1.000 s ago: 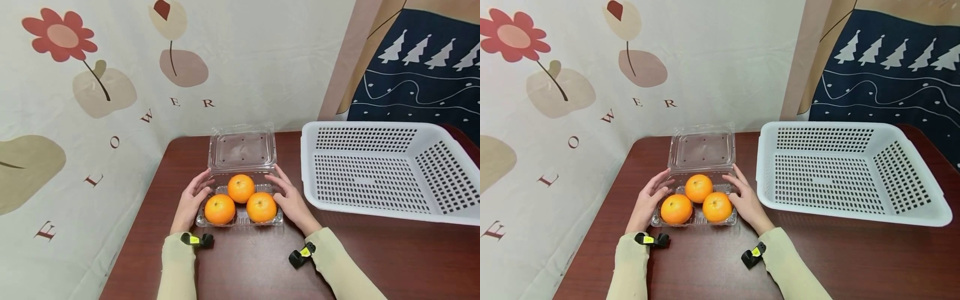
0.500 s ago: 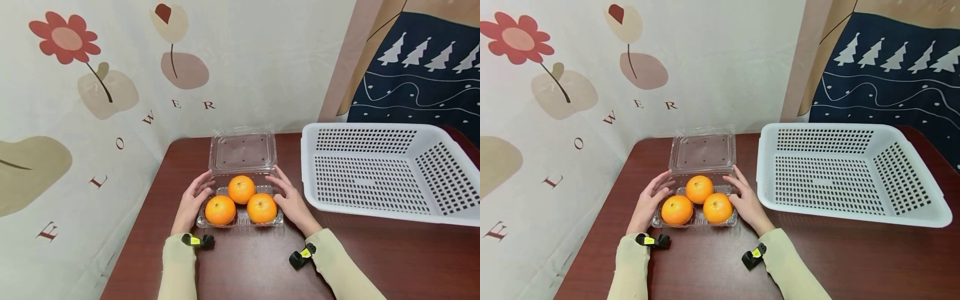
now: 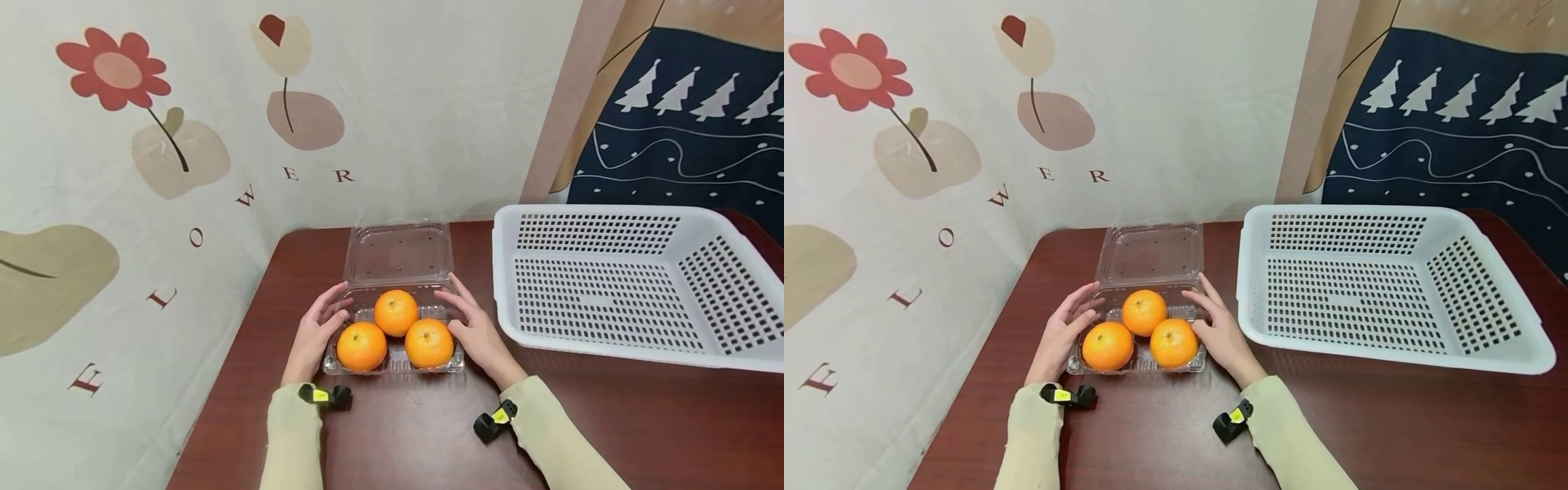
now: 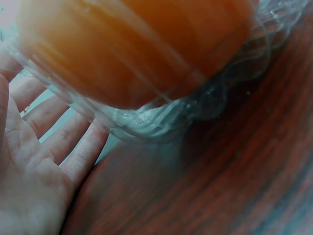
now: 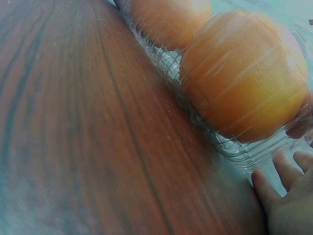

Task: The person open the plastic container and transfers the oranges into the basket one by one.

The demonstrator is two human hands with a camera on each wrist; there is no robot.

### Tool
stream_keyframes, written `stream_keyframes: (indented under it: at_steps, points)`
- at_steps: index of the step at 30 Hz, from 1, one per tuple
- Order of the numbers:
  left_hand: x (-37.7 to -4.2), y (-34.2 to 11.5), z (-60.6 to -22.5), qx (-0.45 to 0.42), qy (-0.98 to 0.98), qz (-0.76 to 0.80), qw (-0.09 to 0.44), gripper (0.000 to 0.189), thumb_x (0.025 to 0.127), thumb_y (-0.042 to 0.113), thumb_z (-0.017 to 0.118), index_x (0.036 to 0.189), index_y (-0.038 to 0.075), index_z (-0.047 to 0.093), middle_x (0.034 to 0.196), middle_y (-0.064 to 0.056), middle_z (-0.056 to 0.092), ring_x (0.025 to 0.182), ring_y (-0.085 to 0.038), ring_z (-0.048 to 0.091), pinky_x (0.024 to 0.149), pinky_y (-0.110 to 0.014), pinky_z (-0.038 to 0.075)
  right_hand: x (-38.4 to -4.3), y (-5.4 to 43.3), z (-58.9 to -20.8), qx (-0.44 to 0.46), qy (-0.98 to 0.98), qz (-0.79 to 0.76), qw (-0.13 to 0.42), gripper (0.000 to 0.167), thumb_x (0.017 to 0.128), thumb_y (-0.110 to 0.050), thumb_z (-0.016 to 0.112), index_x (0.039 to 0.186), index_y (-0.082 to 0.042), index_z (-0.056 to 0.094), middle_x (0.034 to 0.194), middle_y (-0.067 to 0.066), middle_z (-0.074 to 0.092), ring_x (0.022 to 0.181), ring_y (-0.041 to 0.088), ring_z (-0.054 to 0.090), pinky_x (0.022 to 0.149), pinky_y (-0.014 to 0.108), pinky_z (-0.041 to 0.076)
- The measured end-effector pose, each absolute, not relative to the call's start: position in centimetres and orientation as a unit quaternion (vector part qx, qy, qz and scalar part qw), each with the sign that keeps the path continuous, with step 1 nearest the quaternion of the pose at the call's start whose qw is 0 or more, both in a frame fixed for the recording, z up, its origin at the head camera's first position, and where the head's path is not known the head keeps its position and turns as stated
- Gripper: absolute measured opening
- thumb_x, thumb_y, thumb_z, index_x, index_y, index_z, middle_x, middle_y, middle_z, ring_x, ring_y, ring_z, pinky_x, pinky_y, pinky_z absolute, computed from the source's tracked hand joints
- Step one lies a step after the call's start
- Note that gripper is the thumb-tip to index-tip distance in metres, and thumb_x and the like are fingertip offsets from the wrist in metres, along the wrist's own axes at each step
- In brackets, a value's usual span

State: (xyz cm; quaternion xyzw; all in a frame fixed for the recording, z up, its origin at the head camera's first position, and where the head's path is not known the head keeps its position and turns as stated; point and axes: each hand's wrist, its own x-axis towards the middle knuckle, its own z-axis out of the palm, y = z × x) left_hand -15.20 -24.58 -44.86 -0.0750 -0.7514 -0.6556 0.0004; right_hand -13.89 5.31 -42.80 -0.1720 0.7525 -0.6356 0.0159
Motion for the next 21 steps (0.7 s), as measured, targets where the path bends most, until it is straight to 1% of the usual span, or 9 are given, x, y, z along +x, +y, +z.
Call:
stream_keyframes:
  at_steps: [7, 12, 16, 19, 21]
  points:
    - [-15.2, -24.6, -44.8, -0.07, -0.75, -0.658, -0.003, 0.049, 0.089, 0.011, 0.054, 0.135, 0.021, 0.039, 0.136, 0.002, 0.04, 0.119, -0.02, 0.043, 0.091, -0.023, 0.041, -13.9, 5.3, -42.7, -0.166, 0.75, -0.64, 0.022, 0.05, 0.079, 0.01, 0.041, 0.126, -0.003, 0.049, 0.148, 0.003, 0.014, 0.119, 0.031, 0.042, 0.094, 0.048, 0.036]
    - [-14.7, -24.3, -43.9, -0.067, -0.742, -0.667, -0.011, 0.05, 0.089, 0.009, 0.053, 0.136, 0.018, 0.038, 0.137, -0.001, 0.039, 0.12, -0.022, 0.042, 0.09, -0.022, 0.041, -13.8, 5.3, -42.7, -0.167, 0.749, -0.64, 0.022, 0.05, 0.079, 0.01, 0.041, 0.126, -0.004, 0.049, 0.148, 0.003, 0.015, 0.119, 0.032, 0.042, 0.094, 0.048, 0.036]
    - [-14.4, -23.9, -43.0, -0.071, -0.743, -0.665, -0.011, 0.051, 0.089, 0.007, 0.053, 0.136, 0.013, 0.036, 0.137, -0.006, 0.038, 0.121, -0.027, 0.04, 0.09, -0.022, 0.041, -13.9, 5.3, -42.8, -0.172, 0.751, -0.637, 0.015, 0.049, 0.079, 0.01, 0.041, 0.126, -0.002, 0.049, 0.148, 0.004, 0.016, 0.12, 0.028, 0.042, 0.095, 0.046, 0.036]
    - [-14.5, -24.0, -43.3, -0.07, -0.747, -0.661, -0.008, 0.051, 0.089, 0.009, 0.053, 0.136, 0.015, 0.036, 0.137, -0.003, 0.039, 0.121, -0.026, 0.041, 0.09, -0.022, 0.041, -13.9, 5.3, -42.7, -0.173, 0.753, -0.635, 0.011, 0.049, 0.079, 0.011, 0.042, 0.125, -0.001, 0.05, 0.147, 0.004, 0.017, 0.12, 0.024, 0.042, 0.095, 0.046, 0.036]
    - [-14.5, -24.0, -43.3, -0.069, -0.747, -0.661, -0.008, 0.05, 0.089, 0.009, 0.053, 0.136, 0.015, 0.037, 0.136, -0.003, 0.04, 0.121, -0.026, 0.041, 0.09, -0.022, 0.041, -13.9, 5.3, -42.7, -0.174, 0.75, -0.638, 0.011, 0.049, 0.079, 0.011, 0.041, 0.125, -0.001, 0.05, 0.147, 0.004, 0.017, 0.12, 0.024, 0.042, 0.095, 0.046, 0.036]
